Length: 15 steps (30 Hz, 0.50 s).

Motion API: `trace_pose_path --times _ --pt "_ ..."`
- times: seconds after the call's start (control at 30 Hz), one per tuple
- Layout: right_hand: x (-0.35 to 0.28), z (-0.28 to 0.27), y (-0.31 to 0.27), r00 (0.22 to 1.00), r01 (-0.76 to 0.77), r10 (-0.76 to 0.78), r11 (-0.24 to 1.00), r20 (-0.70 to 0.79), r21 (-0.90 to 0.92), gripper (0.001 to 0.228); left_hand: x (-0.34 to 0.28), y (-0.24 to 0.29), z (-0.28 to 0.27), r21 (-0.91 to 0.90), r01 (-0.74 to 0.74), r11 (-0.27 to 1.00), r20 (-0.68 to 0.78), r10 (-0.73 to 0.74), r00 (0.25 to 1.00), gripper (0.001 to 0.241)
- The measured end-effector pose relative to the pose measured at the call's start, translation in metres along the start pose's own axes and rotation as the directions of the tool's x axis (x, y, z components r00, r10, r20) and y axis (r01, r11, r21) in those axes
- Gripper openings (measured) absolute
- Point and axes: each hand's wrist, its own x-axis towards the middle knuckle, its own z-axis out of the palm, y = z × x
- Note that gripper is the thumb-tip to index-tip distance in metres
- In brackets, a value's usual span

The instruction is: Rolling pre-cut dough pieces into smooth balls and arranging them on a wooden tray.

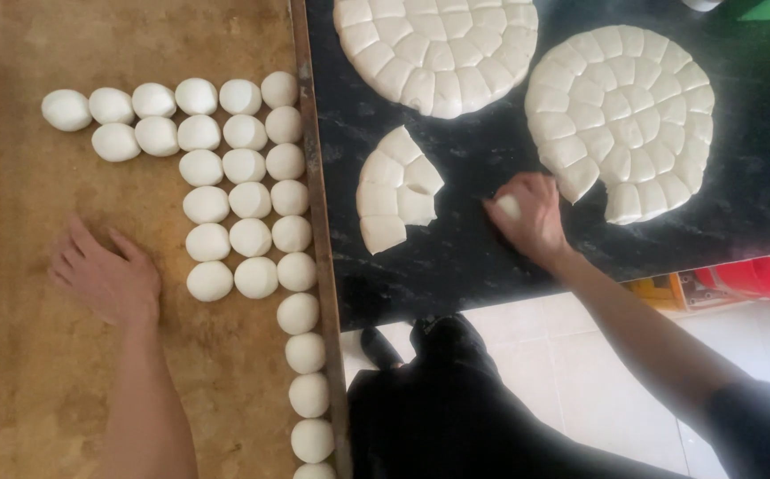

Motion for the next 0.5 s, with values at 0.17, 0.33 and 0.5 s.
trace_pose_path --times 0.17,0.33,0.5 --pt "0.060 0.032 -0.038 0.975 -0.095 0.105 0.994 -0.198 0.059 0.022 -0.003 -0.012 0.016 0.063 0.015 0.998 -0.004 -0.015 1.000 0.042" --pt "-0.001 0.008 -0.067 0.991 0.097 -0.085 0.988 -0.104 0.119 0.009 0.001 -0.007 0.010 -0.017 0.075 0.997 0.057 -0.074 0.996 0.045" --pt "0.042 0.017 -0.001 0.982 0.035 -0.039 0.999 -0.183 -0.028 0.020 0.003 -0.013 0.019 0.090 0.101 0.991 0.088 -0.109 0.990 0.047"
